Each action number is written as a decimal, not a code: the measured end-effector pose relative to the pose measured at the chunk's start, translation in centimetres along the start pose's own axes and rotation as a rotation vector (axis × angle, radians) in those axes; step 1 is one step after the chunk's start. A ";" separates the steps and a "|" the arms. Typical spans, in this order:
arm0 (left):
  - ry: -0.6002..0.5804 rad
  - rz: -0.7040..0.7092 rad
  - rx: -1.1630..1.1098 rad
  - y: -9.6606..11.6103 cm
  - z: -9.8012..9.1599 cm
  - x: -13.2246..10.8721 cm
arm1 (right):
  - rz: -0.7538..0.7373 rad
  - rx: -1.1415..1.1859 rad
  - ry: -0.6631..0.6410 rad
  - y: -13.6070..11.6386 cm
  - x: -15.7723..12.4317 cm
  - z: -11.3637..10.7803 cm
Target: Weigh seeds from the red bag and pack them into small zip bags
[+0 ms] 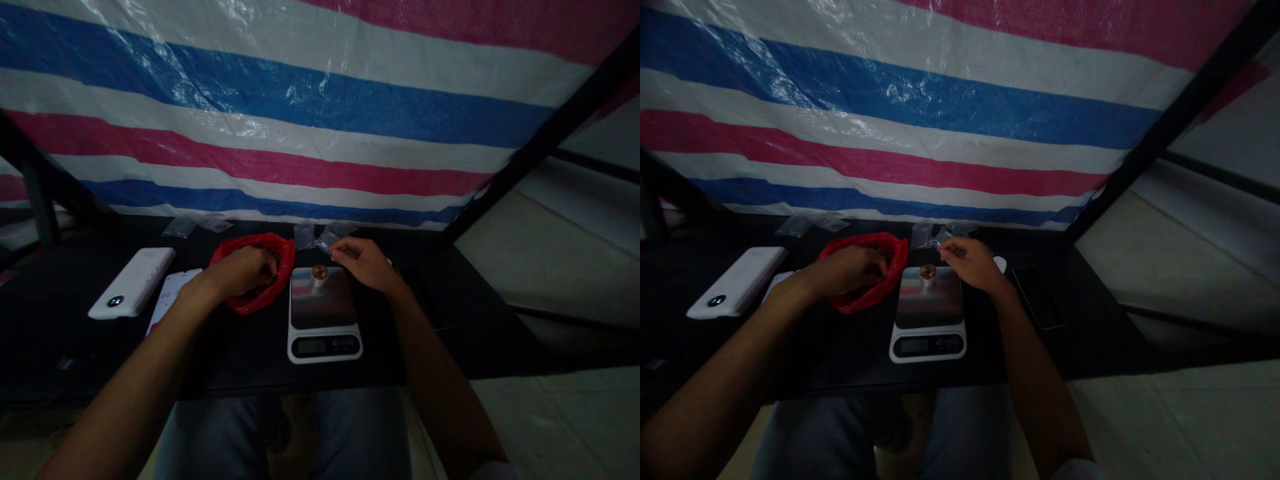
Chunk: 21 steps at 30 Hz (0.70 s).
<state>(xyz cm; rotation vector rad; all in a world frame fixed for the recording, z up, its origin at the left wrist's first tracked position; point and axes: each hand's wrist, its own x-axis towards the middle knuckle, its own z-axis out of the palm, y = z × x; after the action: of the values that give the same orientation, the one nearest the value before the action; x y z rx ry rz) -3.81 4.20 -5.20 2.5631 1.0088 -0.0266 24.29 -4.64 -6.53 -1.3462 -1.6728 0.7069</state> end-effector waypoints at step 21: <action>0.094 0.374 -0.186 7.9 -1.4 2.7 | 0.023 0.056 -0.204 -0.6 -0.5 -0.4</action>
<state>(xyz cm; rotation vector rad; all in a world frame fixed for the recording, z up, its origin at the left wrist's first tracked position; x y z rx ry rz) 3.20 1.18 -1.64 2.5545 0.5204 0.2774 24.38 -5.32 -6.00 -1.2913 -1.7846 0.9242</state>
